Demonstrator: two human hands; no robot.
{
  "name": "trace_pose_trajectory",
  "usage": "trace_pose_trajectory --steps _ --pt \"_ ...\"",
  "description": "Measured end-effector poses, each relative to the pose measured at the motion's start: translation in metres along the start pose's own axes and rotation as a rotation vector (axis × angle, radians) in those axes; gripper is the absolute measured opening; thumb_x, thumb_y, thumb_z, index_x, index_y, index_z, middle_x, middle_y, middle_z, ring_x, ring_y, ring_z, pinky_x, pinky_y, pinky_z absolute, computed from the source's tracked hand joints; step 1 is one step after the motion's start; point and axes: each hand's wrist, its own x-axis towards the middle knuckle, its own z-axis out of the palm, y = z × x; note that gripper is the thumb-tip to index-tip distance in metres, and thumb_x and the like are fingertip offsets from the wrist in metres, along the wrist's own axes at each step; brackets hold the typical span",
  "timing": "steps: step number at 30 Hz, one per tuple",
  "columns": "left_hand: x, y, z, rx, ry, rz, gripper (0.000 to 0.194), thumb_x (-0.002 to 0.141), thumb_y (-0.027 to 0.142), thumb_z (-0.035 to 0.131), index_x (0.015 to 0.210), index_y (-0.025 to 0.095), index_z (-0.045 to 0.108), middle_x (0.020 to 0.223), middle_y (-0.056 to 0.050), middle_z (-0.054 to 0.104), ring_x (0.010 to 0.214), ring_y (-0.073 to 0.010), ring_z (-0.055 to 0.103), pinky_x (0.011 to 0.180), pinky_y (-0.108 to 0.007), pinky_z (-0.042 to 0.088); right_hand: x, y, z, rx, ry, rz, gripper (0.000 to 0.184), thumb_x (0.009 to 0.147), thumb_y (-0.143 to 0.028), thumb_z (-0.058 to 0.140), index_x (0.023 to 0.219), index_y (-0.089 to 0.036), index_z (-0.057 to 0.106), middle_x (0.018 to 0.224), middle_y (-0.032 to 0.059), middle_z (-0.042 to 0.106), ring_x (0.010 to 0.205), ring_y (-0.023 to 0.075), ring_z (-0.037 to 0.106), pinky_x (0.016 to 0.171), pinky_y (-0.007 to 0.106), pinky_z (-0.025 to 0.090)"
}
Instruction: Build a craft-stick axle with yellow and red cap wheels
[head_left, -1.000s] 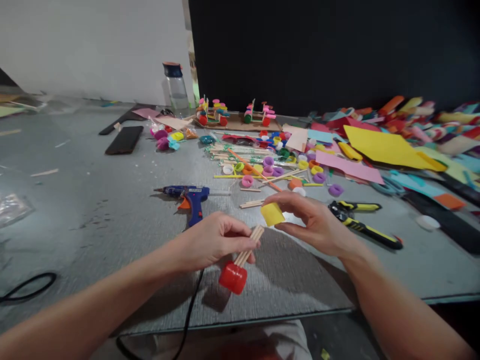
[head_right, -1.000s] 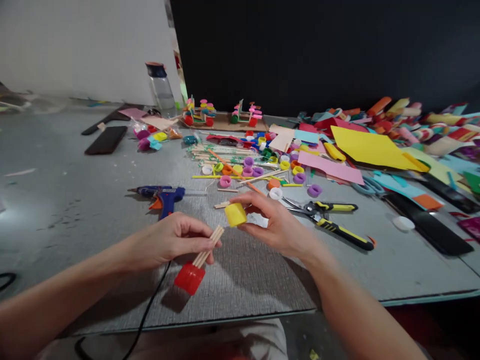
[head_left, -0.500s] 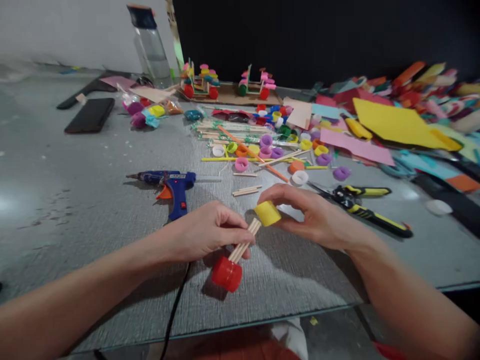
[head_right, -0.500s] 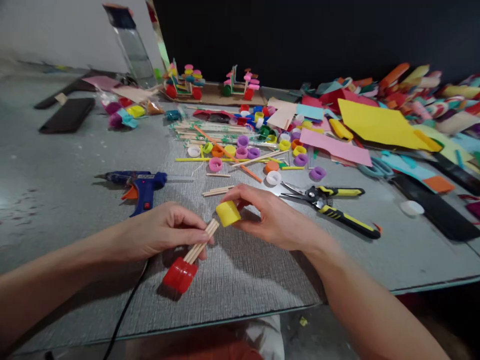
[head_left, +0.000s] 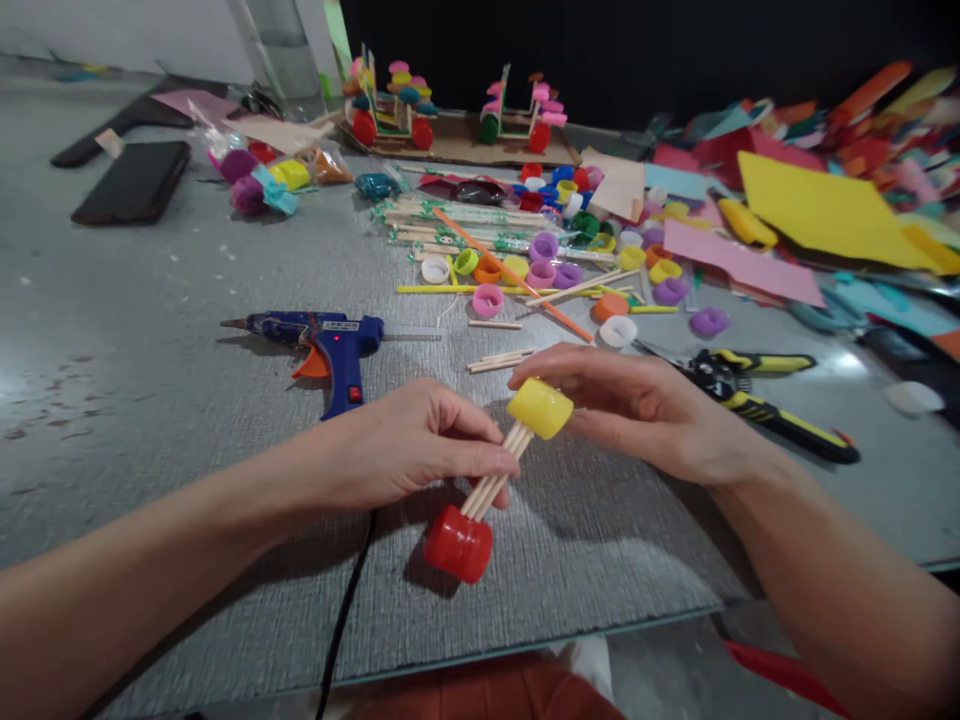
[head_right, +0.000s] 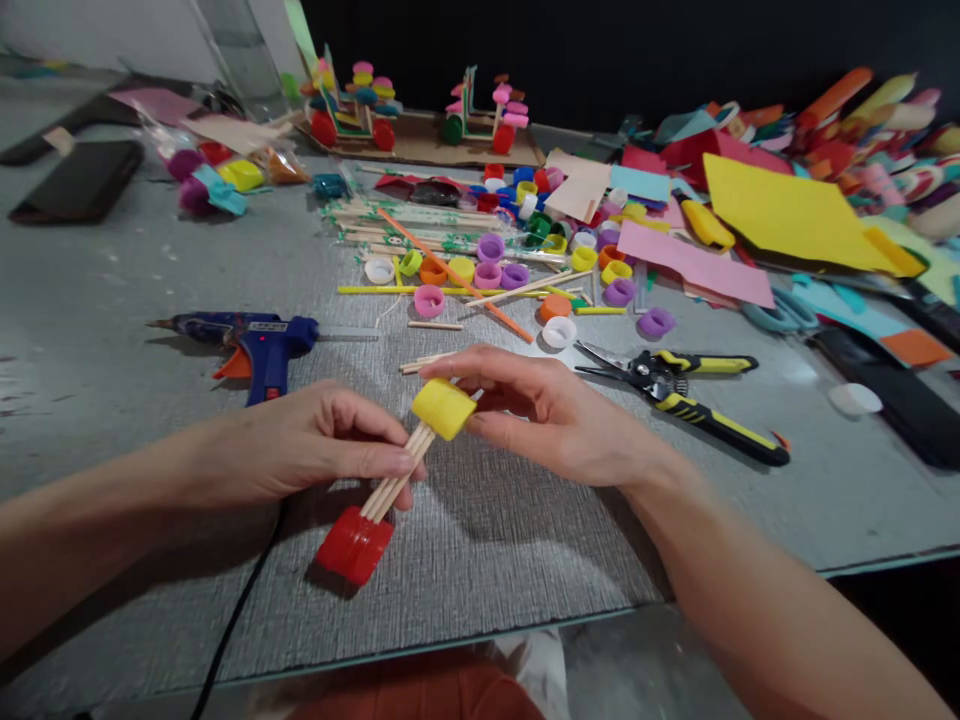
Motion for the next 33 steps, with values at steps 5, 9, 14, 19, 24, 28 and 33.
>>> trace_pose_trajectory --steps 5,9,14,19,24,28,33 --pt "0.002 -0.004 -0.002 0.025 0.023 0.015 0.030 0.091 0.042 0.066 0.087 0.015 0.080 0.076 -0.005 0.072 0.068 -0.0140 0.061 0.063 -0.026 0.041 0.003 0.003 0.002 0.100 0.034 0.032 0.041 0.095 -0.022 0.070 0.133 -0.037 0.068 0.135 -0.0004 0.070 0.121 0.0205 0.067 0.103 0.035 0.054" --pt "0.003 -0.005 -0.002 0.025 0.029 0.023 0.032 0.090 0.044 0.066 0.089 0.016 0.081 0.078 -0.006 0.073 0.070 -0.0158 0.063 0.066 -0.028 0.044 0.005 0.002 0.005 0.124 0.049 0.057 0.043 0.094 -0.019 0.070 0.135 -0.032 0.067 0.135 0.0021 0.070 0.122 0.0218 0.067 0.105 0.038 0.054" --pt "0.003 -0.006 0.000 0.018 0.029 0.059 0.029 0.091 0.039 0.065 0.084 0.015 0.079 0.076 -0.004 0.071 0.071 -0.0149 0.062 0.071 -0.029 0.045 0.010 0.003 0.006 0.137 0.033 0.055 0.038 0.093 -0.022 0.070 0.131 -0.030 0.069 0.128 0.0035 0.073 0.116 0.0224 0.069 0.101 0.039 0.055" --pt "0.003 -0.003 0.002 0.132 0.050 0.050 0.035 0.092 0.043 0.062 0.074 0.014 0.072 0.069 -0.001 0.063 0.063 -0.0119 0.053 0.062 -0.027 0.038 0.010 0.007 0.001 0.138 0.012 0.041 0.034 0.093 -0.022 0.072 0.126 -0.030 0.070 0.124 0.0018 0.073 0.111 0.0185 0.069 0.098 0.034 0.055" --pt "-0.021 0.010 0.008 0.630 0.377 0.075 0.042 0.092 0.060 0.060 0.088 0.020 0.074 0.076 0.000 0.066 0.068 -0.0157 0.056 0.061 -0.029 0.035 0.007 0.010 -0.005 0.116 -0.021 0.093 0.033 0.087 -0.023 0.078 0.119 -0.023 0.069 0.114 0.0042 0.073 0.102 0.0189 0.070 0.089 0.033 0.056" --pt "-0.048 0.012 0.025 1.048 0.604 0.192 0.059 0.079 0.067 0.073 0.117 0.022 0.070 0.104 -0.006 0.072 0.090 -0.0265 0.064 0.071 -0.034 0.042 0.004 0.008 -0.007 0.015 -0.037 0.129 0.032 0.086 -0.028 0.077 0.116 -0.020 0.068 0.107 0.0064 0.074 0.095 0.0213 0.070 0.083 0.036 0.057" --pt "-0.055 -0.004 0.046 1.389 0.559 0.320 0.059 0.071 0.063 0.082 0.106 0.017 0.069 0.098 -0.009 0.070 0.086 -0.0306 0.063 0.072 -0.041 0.044 0.001 0.002 -0.006 -0.133 -0.022 0.097 0.028 0.084 -0.026 0.076 0.111 -0.022 0.068 0.109 0.0053 0.073 0.097 0.0212 0.068 0.084 0.036 0.055"
